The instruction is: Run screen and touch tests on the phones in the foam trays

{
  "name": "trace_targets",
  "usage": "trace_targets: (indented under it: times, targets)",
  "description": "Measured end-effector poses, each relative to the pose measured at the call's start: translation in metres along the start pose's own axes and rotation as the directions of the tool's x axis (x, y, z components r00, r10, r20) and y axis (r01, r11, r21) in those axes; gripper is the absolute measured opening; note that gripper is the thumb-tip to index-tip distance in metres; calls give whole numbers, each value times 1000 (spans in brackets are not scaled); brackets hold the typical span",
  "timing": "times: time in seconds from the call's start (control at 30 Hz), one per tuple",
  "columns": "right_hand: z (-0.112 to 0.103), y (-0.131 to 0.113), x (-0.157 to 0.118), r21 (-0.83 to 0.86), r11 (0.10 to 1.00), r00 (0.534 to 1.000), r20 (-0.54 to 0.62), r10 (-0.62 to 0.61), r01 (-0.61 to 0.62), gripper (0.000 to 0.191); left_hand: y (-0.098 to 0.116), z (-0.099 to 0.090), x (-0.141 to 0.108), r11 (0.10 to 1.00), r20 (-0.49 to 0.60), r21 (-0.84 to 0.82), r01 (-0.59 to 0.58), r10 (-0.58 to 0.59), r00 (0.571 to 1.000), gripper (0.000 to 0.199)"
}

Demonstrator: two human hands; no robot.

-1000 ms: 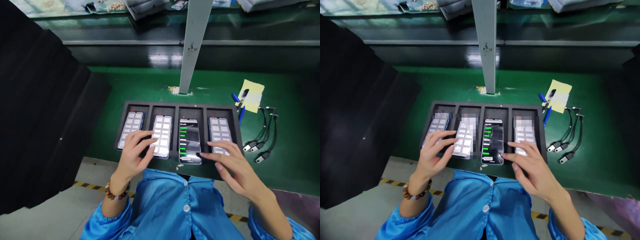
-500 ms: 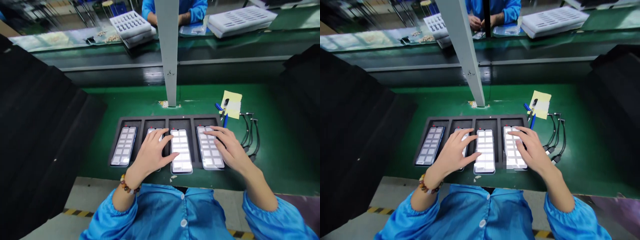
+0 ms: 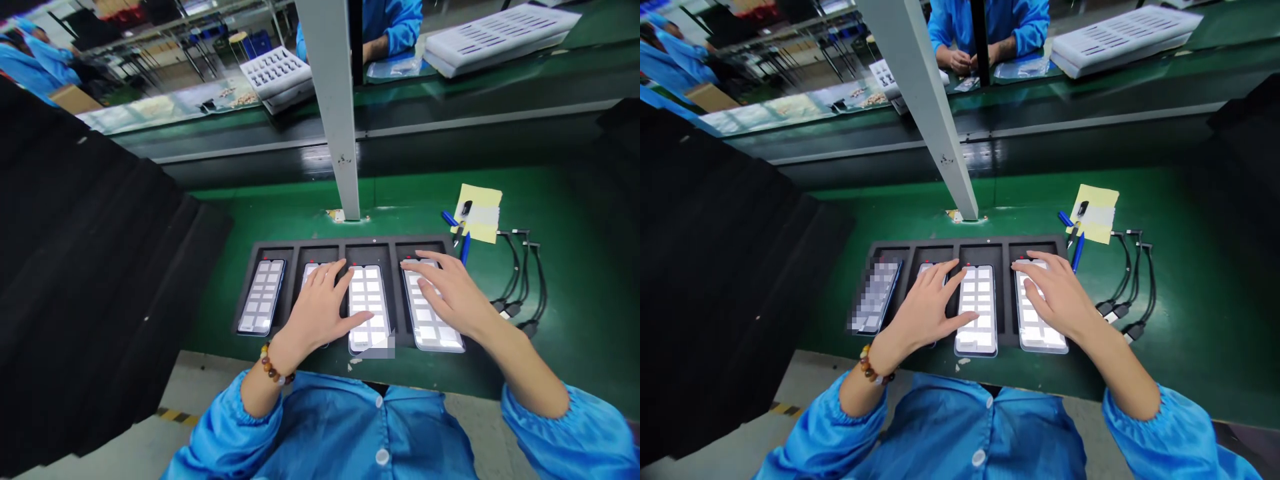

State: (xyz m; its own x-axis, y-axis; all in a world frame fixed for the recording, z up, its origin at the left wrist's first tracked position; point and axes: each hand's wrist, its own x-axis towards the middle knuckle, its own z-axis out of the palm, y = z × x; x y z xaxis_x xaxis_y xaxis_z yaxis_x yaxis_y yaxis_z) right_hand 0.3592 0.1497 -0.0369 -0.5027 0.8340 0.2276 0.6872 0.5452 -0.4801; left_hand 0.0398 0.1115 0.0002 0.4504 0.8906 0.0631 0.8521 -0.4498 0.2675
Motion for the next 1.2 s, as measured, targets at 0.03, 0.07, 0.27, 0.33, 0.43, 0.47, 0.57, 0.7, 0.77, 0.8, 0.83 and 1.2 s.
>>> trace_targets:
  times: [0.03, 0.07, 0.27, 0.33, 0.43, 0.47, 0.57, 0.7, 0.77, 0.8, 0.83, 1.2]
  targets:
    - [0, -3, -4, -6, 1000, 1000, -7, -7, 7, 41, 1, -1, -5, 1000, 0, -9, -7, 7, 1000, 87]
    - [0, -6, -9, -13, 1000, 1000, -16, -16, 16, 41, 2, -2, -9, 1000, 1, -18, -15, 15, 1000, 87]
    - [-4, -29, -41, -51, 996, 996, -51, -77, 75, 44, 4, -7, -38, 994, -14, -38, -99, 99, 995, 84]
    - [-5, -36, -51, -56, 994, 994, -54, -95, 92, 45, 5, -8, -45, 991, -23, -40, -131, 130, 991, 85]
    - [-7, -47, -66, -58, 993, 993, -53, -109, 106, 47, 5, -7, -56, 984, -44, -47, -170, 168, 985, 84]
    - [-8, -50, -71, -59, 992, 992, -56, -111, 108, 47, 5, -6, -59, 981, -57, -50, -186, 184, 981, 82]
    - [-10, -60, -84, -72, 990, 990, -68, -127, 122, 46, 5, -4, -67, 968, -104, -46, -245, 239, 965, 78]
    - [-10, -69, -98, -68, 988, 986, -83, -143, 137, 48, 4, -1, -75, 956, -130, -34, -291, 285, 950, 77]
    - [-8, -71, -105, -56, 988, 983, -100, -152, 147, 52, 4, -1, -78, 951, -125, -44, -305, 298, 946, 74]
    - [-7, -72, -107, -53, 987, 981, -110, -158, 153, 54, 4, -1, -80, 949, -123, -50, -312, 304, 945, 72]
    - [-6, -72, -109, -52, 986, 979, -120, -164, 159, 56, 4, 0, -81, 946, -124, -55, -321, 312, 942, 70]
    - [-3, -66, -109, -65, 978, 952, -226, -208, 199, 53, -4, 2, -80, 899, -202, -64, -433, 413, 888, 57]
